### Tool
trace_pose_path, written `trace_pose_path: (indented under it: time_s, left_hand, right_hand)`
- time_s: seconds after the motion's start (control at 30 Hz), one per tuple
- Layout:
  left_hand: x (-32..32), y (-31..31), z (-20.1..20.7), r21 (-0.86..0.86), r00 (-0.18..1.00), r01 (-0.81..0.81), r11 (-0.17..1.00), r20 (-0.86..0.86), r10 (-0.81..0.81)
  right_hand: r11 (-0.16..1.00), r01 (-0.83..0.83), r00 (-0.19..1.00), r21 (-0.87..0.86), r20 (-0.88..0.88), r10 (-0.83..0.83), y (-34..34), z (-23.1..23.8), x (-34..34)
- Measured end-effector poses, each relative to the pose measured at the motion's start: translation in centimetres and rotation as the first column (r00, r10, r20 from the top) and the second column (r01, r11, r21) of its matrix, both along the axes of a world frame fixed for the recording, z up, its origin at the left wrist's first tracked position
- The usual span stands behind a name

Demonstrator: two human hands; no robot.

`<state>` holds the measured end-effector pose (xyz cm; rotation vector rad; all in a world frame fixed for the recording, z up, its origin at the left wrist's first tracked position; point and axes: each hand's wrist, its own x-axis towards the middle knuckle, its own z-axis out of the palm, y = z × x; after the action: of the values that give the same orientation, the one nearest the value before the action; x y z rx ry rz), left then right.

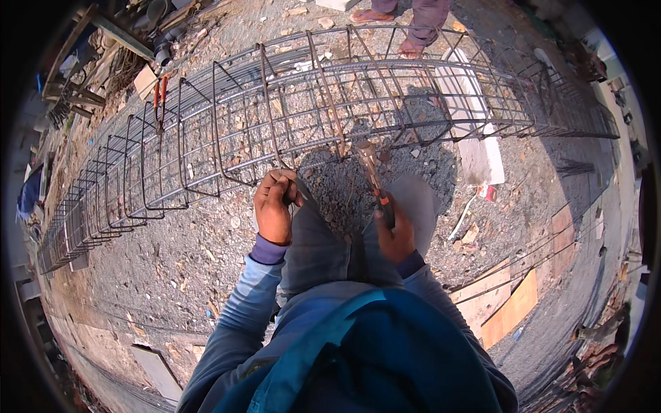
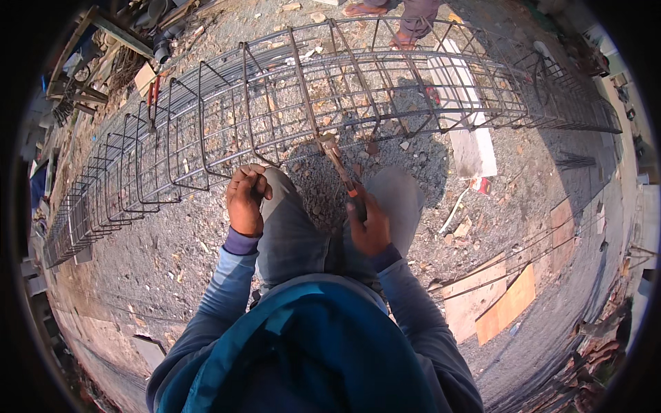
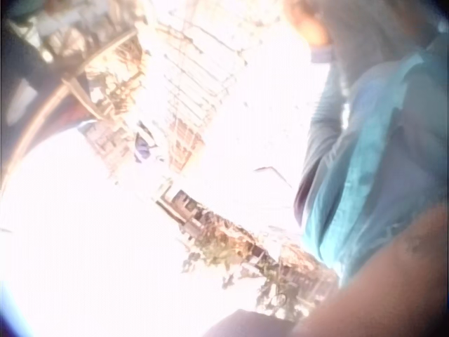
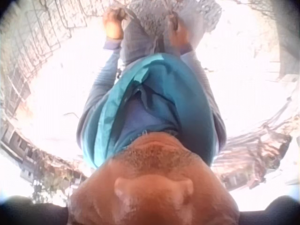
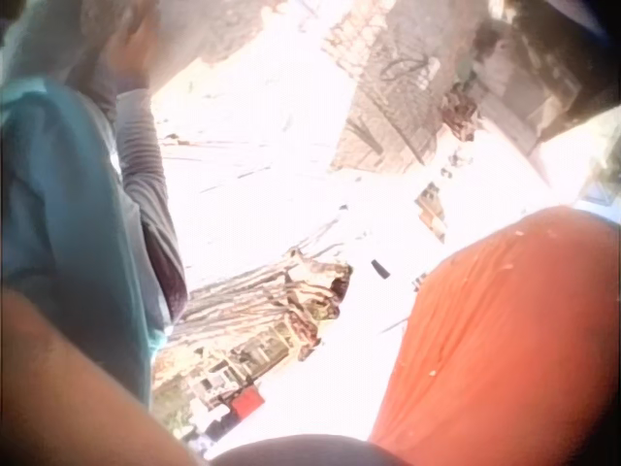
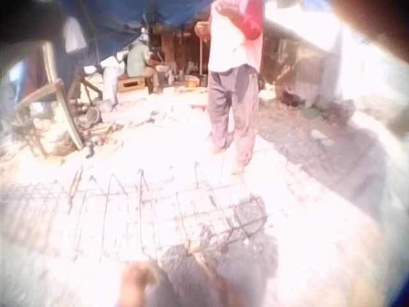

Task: The person uses pliers to twist and cut thin wire around metal bars to secure them into a rectangular cage structure.

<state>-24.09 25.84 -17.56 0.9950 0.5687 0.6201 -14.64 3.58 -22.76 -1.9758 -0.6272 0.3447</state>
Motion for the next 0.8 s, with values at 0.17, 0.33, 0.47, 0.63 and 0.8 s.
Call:
trace_pose_path:
  time_s: [0.17, 0.33, 0.47, 0.63, 0.8]
  left_hand:
    - [0.1, -0.7, -0.9, -0.050, 0.999, 0.038, 0.998, 0.002, -0.038]
    - [-0.6, -0.4, -1.7, -0.025, 0.996, 0.083, 0.996, -0.043, -0.084]
    - [-0.6, -0.6, -2.2, 0.061, 0.982, 0.148, 0.987, -0.130, -0.140]
    - [-1.1, -1.3, -1.8, 0.343, 0.964, 0.161, 0.925, -0.257, -0.072]
    - [-2.1, -1.5, -3.9, 0.324, 0.950, 0.226, 0.918, -0.281, -0.134]
  right_hand:
    - [0.989, 0.033, 0.990, -0.143, 0.142, -0.012, 1.1, -1.7, 1.9]
    - [0.998, 0.062, 0.985, 0.003, 0.162, -0.061, 0.5, -1.8, 1.5]
    - [0.973, -0.034, 0.988, -0.230, 0.139, 0.067, 0.8, -3.0, 1.3]
    - [0.997, 0.021, 0.998, -0.080, 0.055, -0.016, -0.5, -3.1, -0.8]
    - [0.993, 0.121, 0.983, 0.006, 0.141, -0.121, -0.2, 1.3, 2.8]
